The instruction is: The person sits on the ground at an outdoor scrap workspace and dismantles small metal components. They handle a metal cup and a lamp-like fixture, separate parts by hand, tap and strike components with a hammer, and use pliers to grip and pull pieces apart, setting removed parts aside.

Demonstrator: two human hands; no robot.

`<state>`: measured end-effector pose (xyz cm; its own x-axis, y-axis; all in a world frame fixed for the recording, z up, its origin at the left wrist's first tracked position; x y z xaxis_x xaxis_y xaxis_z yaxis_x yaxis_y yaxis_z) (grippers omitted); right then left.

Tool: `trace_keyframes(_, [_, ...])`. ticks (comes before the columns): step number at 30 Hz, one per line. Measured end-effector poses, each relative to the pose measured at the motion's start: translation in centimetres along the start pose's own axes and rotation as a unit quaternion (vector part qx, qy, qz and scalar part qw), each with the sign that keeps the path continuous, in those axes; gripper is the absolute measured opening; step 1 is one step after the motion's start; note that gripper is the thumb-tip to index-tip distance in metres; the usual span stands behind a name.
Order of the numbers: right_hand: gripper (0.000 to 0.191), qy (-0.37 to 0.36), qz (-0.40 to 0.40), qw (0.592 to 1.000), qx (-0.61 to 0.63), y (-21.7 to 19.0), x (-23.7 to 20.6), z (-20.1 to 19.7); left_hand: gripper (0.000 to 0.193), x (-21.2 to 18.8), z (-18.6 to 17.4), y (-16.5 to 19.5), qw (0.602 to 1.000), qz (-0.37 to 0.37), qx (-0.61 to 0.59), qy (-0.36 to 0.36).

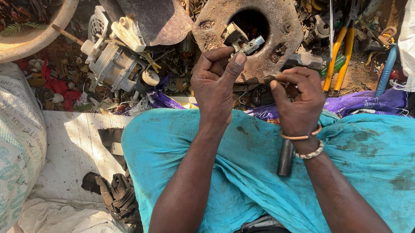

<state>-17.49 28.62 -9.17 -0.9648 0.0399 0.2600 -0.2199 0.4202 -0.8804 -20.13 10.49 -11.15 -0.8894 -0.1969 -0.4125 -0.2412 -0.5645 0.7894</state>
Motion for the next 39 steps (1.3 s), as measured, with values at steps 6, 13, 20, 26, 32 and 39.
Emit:
trace_keyframes(6, [0.034,-0.013,0.061,0.998,-0.022,1.0,-1.8,0.9,0.036,0.0,0.3,0.0,1.0,-0.011,-0.018,-0.01])
trace_keyframes(13, [0.041,-0.006,0.161,0.986,0.045,3.2,-2.2,1.7,0.037,0.0,0.4,0.0,1.0,-0.012,-0.002,-0.016])
trace_keyframes(20, [0.035,0.047,0.309,0.92,0.238,4.3,-2.5,2.1,0.037,0.0,0.5,-0.1,1.0,-0.021,-0.009,-0.019])
trace_keyframes(26, [0.057,0.033,0.339,0.89,0.304,2.9,-3.0,1.9,0.038,0.0,0.5,-0.1,0.999,-0.022,-0.009,-0.022])
trace_keyframes(32, [0.066,0.008,0.292,0.894,0.34,1.3,-3.2,3.3,0.037,-0.1,0.5,-0.1,1.0,-0.018,-0.006,-0.023])
trace_keyframes(39, [0.065,0.062,0.292,0.914,0.275,2.2,-3.1,4.3,0.038,0.0,0.4,-0.2,0.999,-0.028,-0.02,-0.025])
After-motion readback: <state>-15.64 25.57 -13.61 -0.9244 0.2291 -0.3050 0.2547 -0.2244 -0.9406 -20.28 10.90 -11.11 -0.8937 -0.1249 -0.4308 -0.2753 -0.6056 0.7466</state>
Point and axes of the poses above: each hand's wrist, its own x-axis towards the middle knuckle, its own z-axis out of the palm, y = z × x, the point moved 4 cm from there along x, towards the middle knuckle, and after that the axes turned 9 degrees about -z, right-handed, at the moved point
